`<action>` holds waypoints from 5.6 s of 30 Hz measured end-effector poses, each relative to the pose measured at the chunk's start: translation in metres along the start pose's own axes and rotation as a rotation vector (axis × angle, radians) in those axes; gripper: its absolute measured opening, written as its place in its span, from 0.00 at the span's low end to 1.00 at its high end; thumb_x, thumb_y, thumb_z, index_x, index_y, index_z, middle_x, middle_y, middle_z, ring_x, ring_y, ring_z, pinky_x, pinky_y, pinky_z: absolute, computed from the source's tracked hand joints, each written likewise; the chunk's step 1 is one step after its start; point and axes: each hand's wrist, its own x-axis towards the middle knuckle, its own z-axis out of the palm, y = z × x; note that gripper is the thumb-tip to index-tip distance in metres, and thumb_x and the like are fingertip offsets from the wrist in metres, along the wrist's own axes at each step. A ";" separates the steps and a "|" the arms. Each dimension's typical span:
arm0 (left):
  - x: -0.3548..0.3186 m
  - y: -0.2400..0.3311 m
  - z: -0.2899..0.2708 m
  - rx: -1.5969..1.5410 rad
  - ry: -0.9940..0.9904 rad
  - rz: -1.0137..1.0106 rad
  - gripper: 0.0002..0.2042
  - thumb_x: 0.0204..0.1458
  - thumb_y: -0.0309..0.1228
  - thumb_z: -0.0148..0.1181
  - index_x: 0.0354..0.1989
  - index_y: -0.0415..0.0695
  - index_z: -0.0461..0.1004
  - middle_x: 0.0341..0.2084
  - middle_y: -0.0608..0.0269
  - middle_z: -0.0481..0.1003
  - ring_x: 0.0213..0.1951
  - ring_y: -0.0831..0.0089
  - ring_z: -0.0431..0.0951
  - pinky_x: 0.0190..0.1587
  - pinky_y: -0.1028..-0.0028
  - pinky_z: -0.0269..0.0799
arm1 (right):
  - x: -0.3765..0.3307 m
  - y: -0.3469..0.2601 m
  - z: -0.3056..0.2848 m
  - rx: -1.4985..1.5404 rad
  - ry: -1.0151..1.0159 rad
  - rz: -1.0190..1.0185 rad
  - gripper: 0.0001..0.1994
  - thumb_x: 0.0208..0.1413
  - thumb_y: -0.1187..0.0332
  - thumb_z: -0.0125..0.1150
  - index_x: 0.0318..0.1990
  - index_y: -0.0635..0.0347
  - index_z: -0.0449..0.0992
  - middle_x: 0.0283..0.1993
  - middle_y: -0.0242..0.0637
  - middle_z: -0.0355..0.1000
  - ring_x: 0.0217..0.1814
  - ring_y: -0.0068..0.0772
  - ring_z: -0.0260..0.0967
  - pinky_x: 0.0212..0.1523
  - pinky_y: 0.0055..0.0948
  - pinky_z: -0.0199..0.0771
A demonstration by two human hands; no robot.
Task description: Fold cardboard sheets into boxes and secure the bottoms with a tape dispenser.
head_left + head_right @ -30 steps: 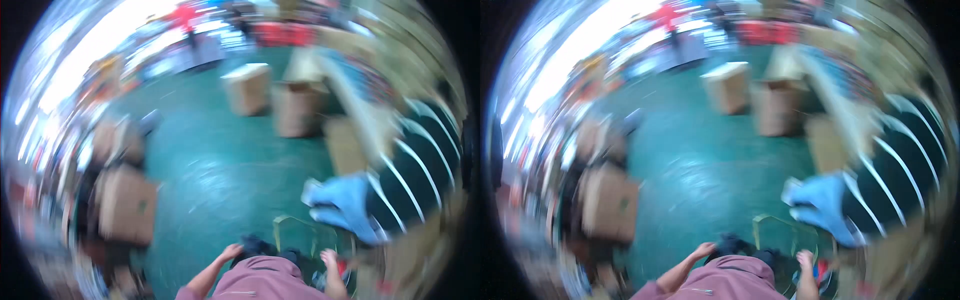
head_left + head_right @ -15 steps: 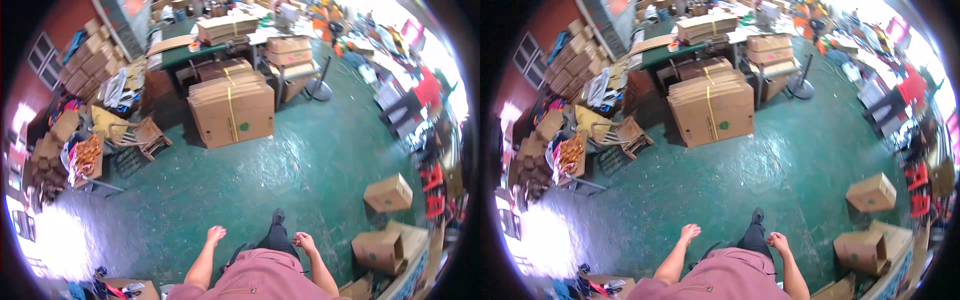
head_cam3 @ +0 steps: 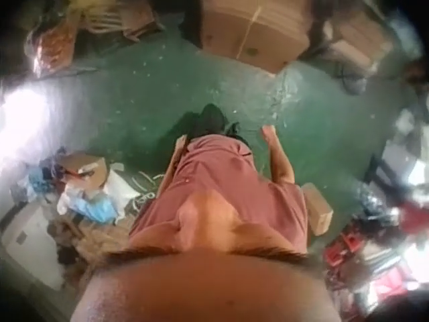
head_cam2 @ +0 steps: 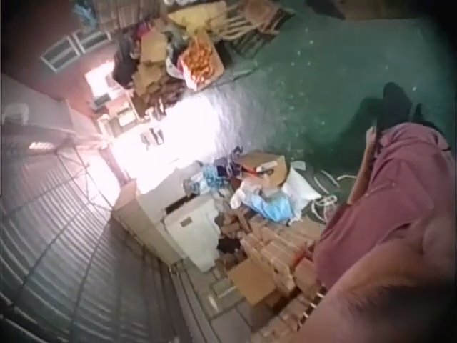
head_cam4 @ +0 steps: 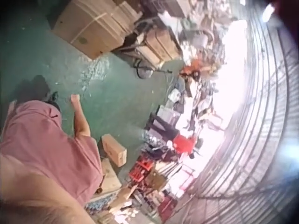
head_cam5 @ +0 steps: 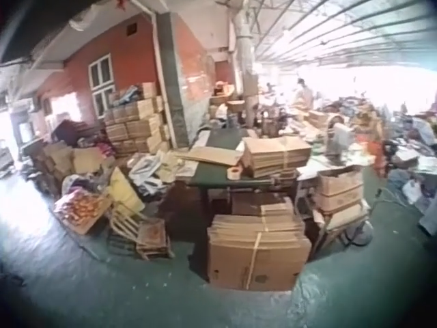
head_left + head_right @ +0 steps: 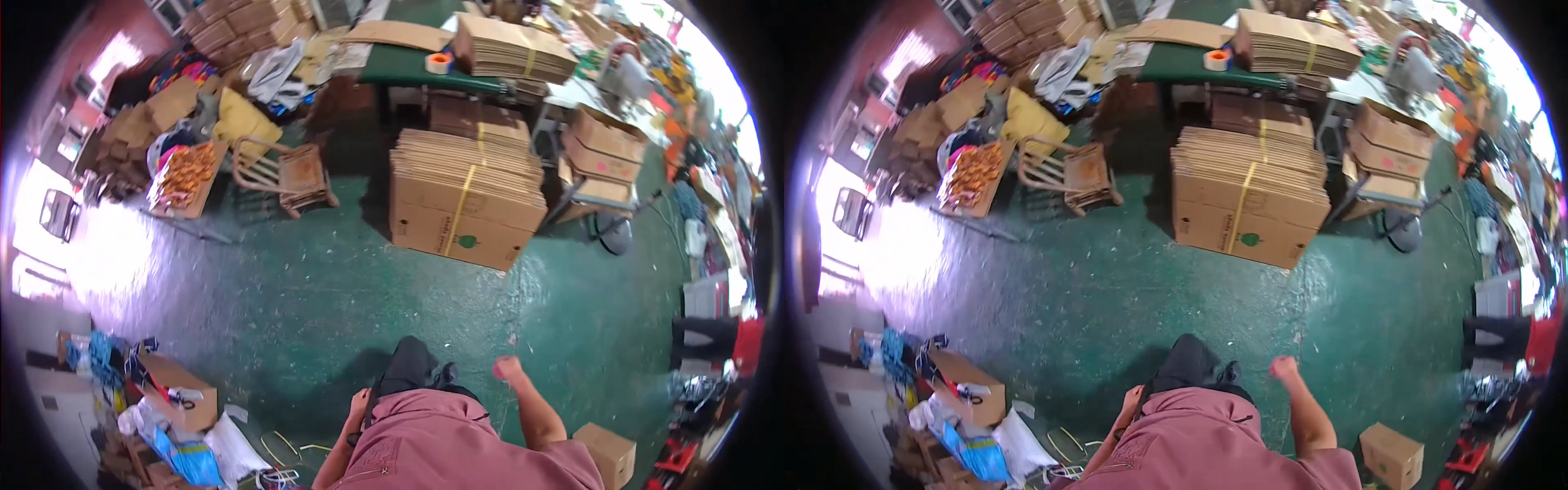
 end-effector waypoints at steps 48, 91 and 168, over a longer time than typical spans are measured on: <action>0.763 0.779 -0.474 0.169 -0.536 0.388 0.15 0.67 0.35 0.46 0.50 0.35 0.72 0.35 0.55 0.80 0.32 0.72 0.82 0.35 0.77 0.76 | 0.232 -0.880 0.294 0.825 0.480 -0.171 0.11 0.63 0.70 0.52 0.46 0.70 0.75 0.36 0.37 0.76 0.32 0.22 0.71 0.35 0.22 0.73; 0.984 1.009 -0.579 -0.262 -0.147 0.296 0.17 0.62 0.34 0.56 0.52 0.33 0.72 0.46 0.58 0.77 0.49 0.73 0.76 0.52 0.74 0.68 | 0.375 -1.202 0.084 0.244 0.362 -0.281 0.35 0.43 0.50 0.70 0.54 0.68 0.69 0.50 0.54 0.68 0.53 0.52 0.67 0.55 0.45 0.68; 0.754 1.035 -0.367 -0.226 -0.984 0.242 0.18 0.55 0.35 0.67 0.45 0.33 0.74 0.34 0.64 0.79 0.38 0.82 0.77 0.41 0.81 0.72 | 0.221 -1.146 0.239 0.659 0.564 -0.431 0.14 0.56 0.65 0.62 0.40 0.67 0.69 0.29 0.44 0.74 0.27 0.33 0.72 0.30 0.34 0.72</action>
